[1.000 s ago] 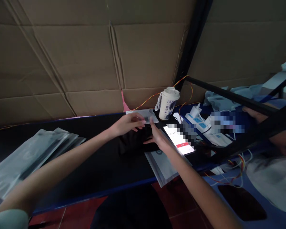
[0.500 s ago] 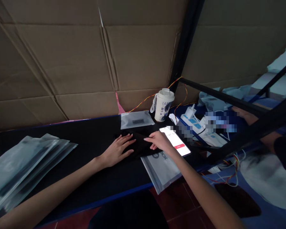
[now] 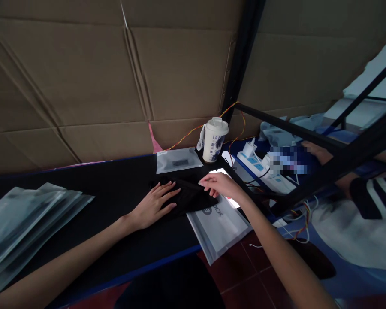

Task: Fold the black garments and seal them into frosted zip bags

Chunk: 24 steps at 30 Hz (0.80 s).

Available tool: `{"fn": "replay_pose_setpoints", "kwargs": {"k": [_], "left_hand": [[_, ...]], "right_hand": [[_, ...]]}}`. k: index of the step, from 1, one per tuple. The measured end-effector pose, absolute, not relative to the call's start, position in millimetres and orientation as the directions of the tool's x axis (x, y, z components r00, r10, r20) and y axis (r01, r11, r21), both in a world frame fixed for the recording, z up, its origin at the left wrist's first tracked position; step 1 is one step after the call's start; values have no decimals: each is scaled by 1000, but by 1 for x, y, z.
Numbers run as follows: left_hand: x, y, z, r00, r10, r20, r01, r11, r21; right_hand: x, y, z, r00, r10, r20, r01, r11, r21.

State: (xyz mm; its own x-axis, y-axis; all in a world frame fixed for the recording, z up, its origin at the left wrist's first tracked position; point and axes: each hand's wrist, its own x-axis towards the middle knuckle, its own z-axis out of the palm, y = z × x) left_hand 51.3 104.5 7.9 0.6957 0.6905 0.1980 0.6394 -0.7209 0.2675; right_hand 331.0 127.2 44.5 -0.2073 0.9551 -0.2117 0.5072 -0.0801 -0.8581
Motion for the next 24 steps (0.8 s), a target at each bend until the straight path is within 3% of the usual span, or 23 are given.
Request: {"fn": "replay_pose_setpoints", "kwargs": {"k": [5, 16, 20, 24], "left_hand": [[52, 104, 8, 690, 697, 195, 646, -715, 267], [53, 105, 8, 689, 697, 198, 646, -715, 266], [53, 105, 9, 688, 696, 205, 642, -716, 275], [53, 105, 8, 684, 698, 213, 638, -714, 289]], "right_hand": [[322, 135, 42, -294, 922, -251, 584, -35, -811], [315, 139, 44, -380, 909, -173, 608, 104, -787], [316, 141, 44, -387, 912, -137, 697, 192, -690], [322, 141, 49, -421, 877, -233, 749, 191, -634]]}}
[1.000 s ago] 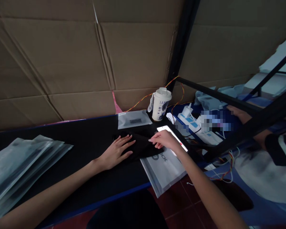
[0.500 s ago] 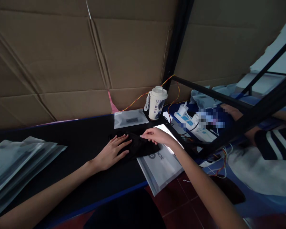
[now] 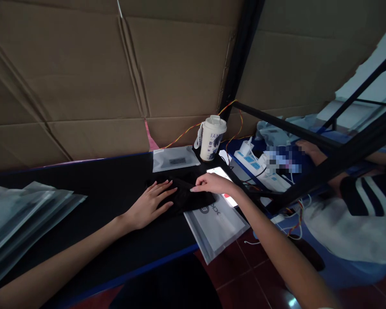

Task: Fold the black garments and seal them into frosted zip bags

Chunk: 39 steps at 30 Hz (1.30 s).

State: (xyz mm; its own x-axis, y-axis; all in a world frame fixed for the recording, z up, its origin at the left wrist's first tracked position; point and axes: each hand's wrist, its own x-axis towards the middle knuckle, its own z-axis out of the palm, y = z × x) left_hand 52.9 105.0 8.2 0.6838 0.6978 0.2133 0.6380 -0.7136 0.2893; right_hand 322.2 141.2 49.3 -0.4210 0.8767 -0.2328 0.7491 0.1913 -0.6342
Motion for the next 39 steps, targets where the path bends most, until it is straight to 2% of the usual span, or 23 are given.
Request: {"fn": "replay_pose_setpoints", "kwargs": {"k": [4, 10, 15, 18, 22, 24, 26, 28, 29, 31, 39], "left_hand": [[53, 105, 9, 685, 700, 202, 638, -710, 297], [52, 106, 10, 696, 691, 195, 630, -718, 296], [51, 106, 10, 703, 679, 212, 614, -729, 302], [51, 106, 9, 704, 677, 216, 612, -732, 299], [50, 107, 8, 706, 674, 217, 610, -734, 297], [50, 106, 9, 702, 679, 215, 616, -731, 293], [50, 105, 10, 697, 687, 204, 628, -723, 288], [51, 103, 13, 701, 690, 179, 636, -719, 280], [51, 102, 14, 705, 689, 165, 639, -719, 274], [51, 100, 16, 715, 685, 141, 641, -722, 260], [49, 101, 16, 727, 675, 126, 644, -734, 216]], "right_hand": [[326, 140, 56, -385, 847, -365, 707, 17, -707], [328, 142, 59, -316, 860, -399, 563, -168, -809], [329, 141, 59, -241, 893, -379, 504, -218, -835], [332, 136, 62, -132, 938, -322, 536, -206, -819], [333, 115, 68, -3, 976, -218, 698, -154, -700], [329, 101, 69, 35, 987, -158, 831, -116, -544], [320, 88, 67, 72, 991, -116, 937, -107, -333], [311, 80, 63, 111, 986, -121, 980, -129, -154], [306, 79, 61, 124, 983, -139, 985, -139, -103], [300, 78, 57, 130, 975, -178, 987, -146, -75], [302, 81, 62, 110, 965, -238, 967, -160, -200]]}}
